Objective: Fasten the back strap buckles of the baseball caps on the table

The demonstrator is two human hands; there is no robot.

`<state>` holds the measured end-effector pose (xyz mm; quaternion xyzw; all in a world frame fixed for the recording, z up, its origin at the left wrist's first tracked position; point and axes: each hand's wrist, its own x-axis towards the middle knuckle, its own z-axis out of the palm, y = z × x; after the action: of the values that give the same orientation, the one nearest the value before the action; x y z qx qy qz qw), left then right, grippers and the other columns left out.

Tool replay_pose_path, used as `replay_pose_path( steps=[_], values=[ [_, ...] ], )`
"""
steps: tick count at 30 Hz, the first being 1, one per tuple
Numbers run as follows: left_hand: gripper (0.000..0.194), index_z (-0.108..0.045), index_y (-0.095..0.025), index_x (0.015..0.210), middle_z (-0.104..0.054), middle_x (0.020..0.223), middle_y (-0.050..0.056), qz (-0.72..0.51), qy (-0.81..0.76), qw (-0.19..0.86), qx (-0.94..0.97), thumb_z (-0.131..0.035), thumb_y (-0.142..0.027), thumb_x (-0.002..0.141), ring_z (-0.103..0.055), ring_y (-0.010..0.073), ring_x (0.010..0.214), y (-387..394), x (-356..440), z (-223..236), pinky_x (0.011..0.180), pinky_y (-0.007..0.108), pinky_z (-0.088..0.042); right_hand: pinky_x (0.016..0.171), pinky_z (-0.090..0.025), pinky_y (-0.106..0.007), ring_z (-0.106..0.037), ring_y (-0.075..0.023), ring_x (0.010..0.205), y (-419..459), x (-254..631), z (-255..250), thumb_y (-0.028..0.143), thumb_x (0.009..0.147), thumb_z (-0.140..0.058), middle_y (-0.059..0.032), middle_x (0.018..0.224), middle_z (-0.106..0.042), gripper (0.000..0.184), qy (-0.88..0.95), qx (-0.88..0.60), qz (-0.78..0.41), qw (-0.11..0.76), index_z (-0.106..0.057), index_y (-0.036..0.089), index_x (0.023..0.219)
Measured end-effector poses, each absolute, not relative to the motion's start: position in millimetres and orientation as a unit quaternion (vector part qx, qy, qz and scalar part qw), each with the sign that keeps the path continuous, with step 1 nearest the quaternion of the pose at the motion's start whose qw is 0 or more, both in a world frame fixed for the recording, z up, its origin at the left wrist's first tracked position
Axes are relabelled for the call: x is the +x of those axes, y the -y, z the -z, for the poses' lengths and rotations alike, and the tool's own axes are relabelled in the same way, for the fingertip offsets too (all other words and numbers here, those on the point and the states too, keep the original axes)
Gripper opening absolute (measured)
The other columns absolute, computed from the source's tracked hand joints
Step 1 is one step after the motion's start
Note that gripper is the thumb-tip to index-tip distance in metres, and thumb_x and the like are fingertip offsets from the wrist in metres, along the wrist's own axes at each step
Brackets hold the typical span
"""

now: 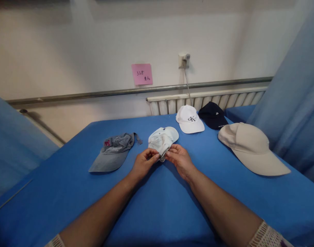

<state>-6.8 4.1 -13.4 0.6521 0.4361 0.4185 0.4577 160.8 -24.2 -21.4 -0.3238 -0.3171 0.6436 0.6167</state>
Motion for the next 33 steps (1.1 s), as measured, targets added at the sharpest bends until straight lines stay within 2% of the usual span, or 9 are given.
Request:
replay_pose_path(
  steps=[3, 7, 11, 15, 18, 23, 27, 33],
  values=[
    [0.023, -0.064, -0.015, 0.083, -0.065, 0.079, 0.003, -0.418, -0.446, 0.411, 0.676, -0.066, -0.037, 0.075, -0.058, 0.0146, 0.075, -2, -6, 12, 0.072, 0.027, -0.047, 0.082, -0.051, -0.031, -0.067, -0.0177, 0.090, 24, 159, 22, 0.023, 0.062, -0.083, -0.0041, 0.095, -0.071, 0.041, 0.329, -0.309, -0.644, 0.618, -0.060, 0.020, 0.097],
    [0.020, -0.063, -0.016, 0.083, -0.065, 0.078, 0.002, -0.412, -0.451, 0.376, 0.697, -0.064, -0.035, 0.077, -0.058, 0.0146, 0.074, 1, -6, 11, 0.073, 0.027, -0.046, 0.081, -0.051, -0.029, -0.067, -0.0158, 0.087, 23, 155, 23, 0.021, 0.060, -0.084, -0.0030, 0.093, -0.071, 0.042, 0.326, -0.317, -0.635, 0.624, -0.061, 0.020, 0.094],
    [0.023, -0.063, -0.017, 0.093, -0.066, 0.083, 0.002, -0.405, -0.453, 0.325, 0.725, -0.065, -0.033, 0.077, -0.060, 0.0154, 0.078, 3, -7, 10, 0.076, 0.028, -0.045, 0.077, -0.053, -0.030, -0.067, -0.0159, 0.080, 23, 153, 23, 0.026, 0.056, -0.087, -0.0021, 0.085, -0.071, 0.043, 0.301, -0.357, -0.619, 0.632, -0.058, 0.020, 0.088],
    [0.027, -0.063, -0.020, 0.099, -0.067, 0.089, 0.002, -0.375, -0.444, 0.237, 0.779, -0.069, -0.033, 0.076, -0.060, 0.0175, 0.086, 6, -8, 8, 0.086, 0.032, -0.043, 0.072, -0.054, -0.030, -0.066, -0.0146, 0.072, 27, 152, 21, 0.027, 0.053, -0.089, 0.0030, 0.075, -0.066, 0.046, 0.268, -0.388, -0.591, 0.654, -0.054, 0.022, 0.082],
    [0.021, -0.065, -0.021, 0.096, -0.069, 0.090, 0.002, -0.359, -0.445, 0.189, 0.799, -0.068, -0.033, 0.079, -0.060, 0.0190, 0.089, 7, -8, 8, 0.089, 0.035, -0.040, 0.075, -0.053, -0.031, -0.066, -0.0154, 0.077, 31, 149, 21, 0.032, 0.058, -0.087, 0.0018, 0.078, -0.066, 0.039, 0.299, -0.379, -0.597, 0.641, -0.057, 0.021, 0.080],
    [0.017, -0.067, -0.022, 0.096, -0.071, 0.094, 0.002, -0.332, -0.438, 0.140, 0.824, -0.066, -0.031, 0.081, -0.061, 0.0202, 0.092, 8, -6, 9, 0.090, 0.037, -0.037, 0.083, -0.050, -0.036, -0.065, -0.0197, 0.089, 35, 145, 22, 0.038, 0.064, -0.082, -0.0058, 0.096, -0.071, 0.037, 0.315, -0.370, -0.636, 0.599, -0.069, 0.019, 0.093],
    [0.013, -0.066, -0.022, 0.093, -0.070, 0.091, 0.001, -0.313, -0.440, 0.117, 0.833, -0.065, -0.030, 0.082, -0.061, 0.0198, 0.091, 11, -5, 7, 0.089, 0.037, -0.037, 0.085, -0.048, -0.035, -0.064, -0.0189, 0.087, 36, 145, 21, 0.035, 0.063, -0.083, -0.0045, 0.093, -0.072, 0.033, 0.286, -0.360, -0.644, 0.611, -0.071, 0.019, 0.089],
    [0.014, -0.065, -0.022, 0.095, -0.070, 0.092, 0.001, -0.305, -0.438, 0.095, 0.840, -0.066, -0.028, 0.082, -0.061, 0.0201, 0.092, 15, -5, 3, 0.090, 0.038, -0.036, 0.079, -0.048, -0.030, -0.065, -0.0151, 0.080, 38, 147, 19, 0.033, 0.064, -0.083, -0.0012, 0.087, -0.072, 0.029, 0.233, -0.363, -0.666, 0.608, -0.069, 0.021, 0.086]
  ],
)
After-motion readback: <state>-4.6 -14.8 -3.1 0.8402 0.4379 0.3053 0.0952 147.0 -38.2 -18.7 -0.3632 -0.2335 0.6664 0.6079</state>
